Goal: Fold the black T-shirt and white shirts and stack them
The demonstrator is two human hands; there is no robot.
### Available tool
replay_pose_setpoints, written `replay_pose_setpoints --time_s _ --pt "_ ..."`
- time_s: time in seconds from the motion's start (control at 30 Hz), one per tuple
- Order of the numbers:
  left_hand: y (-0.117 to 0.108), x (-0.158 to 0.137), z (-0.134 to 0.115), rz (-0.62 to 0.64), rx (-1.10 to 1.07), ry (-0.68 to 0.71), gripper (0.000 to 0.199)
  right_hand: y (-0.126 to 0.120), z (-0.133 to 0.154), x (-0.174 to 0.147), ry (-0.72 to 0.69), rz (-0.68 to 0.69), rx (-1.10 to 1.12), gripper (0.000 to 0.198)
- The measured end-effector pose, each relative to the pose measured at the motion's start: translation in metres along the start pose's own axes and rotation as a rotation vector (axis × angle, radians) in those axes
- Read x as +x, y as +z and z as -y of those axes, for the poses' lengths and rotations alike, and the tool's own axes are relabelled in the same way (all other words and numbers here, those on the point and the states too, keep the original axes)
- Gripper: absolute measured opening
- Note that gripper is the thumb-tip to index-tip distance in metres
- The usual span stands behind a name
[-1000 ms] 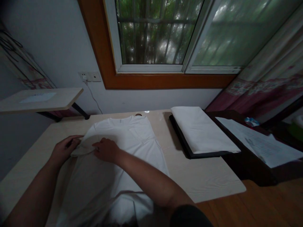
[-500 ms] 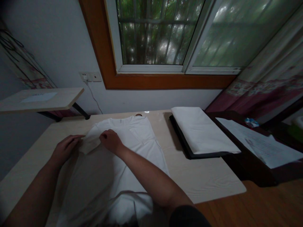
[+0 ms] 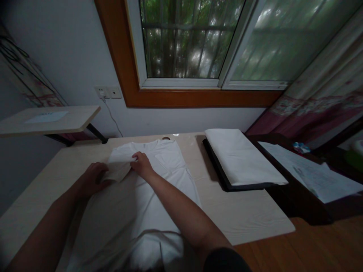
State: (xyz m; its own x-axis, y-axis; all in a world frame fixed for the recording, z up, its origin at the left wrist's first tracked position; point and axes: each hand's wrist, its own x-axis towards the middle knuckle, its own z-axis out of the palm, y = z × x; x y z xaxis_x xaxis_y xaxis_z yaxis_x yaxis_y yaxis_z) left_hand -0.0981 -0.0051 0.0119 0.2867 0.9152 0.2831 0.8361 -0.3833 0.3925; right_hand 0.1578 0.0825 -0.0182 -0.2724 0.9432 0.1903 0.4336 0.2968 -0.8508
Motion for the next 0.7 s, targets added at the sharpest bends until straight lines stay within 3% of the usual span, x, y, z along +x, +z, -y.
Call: replay_pose_setpoints --time_s 0.2,0.33,0.47,0.57,0.7 --pt "-0.002 0.000 0.005 0.035 -0.002 0.023 0.035 -0.001 0.001 -0.001 0.003 -0.005 0.029 0.036" --pt "0.000 0.000 0.008 0.033 0.024 0.042 0.032 -0.002 0.015 -0.019 -0.108 -0.030 0.021 0.042" --pt "0.000 -0.001 0.008 0.022 0.031 0.040 0.025 0.001 0.034 -0.043 -0.287 0.065 -0.234 0.032" --pt "0.002 0.000 0.007 0.029 0.042 0.032 0.021 0.010 0.046 -0.056 -0.428 0.124 -0.437 0.040" --pt "0.004 0.001 0.005 0.034 0.068 0.015 0.018 0.023 0.057 -0.060 -0.475 0.088 -0.619 0.043"
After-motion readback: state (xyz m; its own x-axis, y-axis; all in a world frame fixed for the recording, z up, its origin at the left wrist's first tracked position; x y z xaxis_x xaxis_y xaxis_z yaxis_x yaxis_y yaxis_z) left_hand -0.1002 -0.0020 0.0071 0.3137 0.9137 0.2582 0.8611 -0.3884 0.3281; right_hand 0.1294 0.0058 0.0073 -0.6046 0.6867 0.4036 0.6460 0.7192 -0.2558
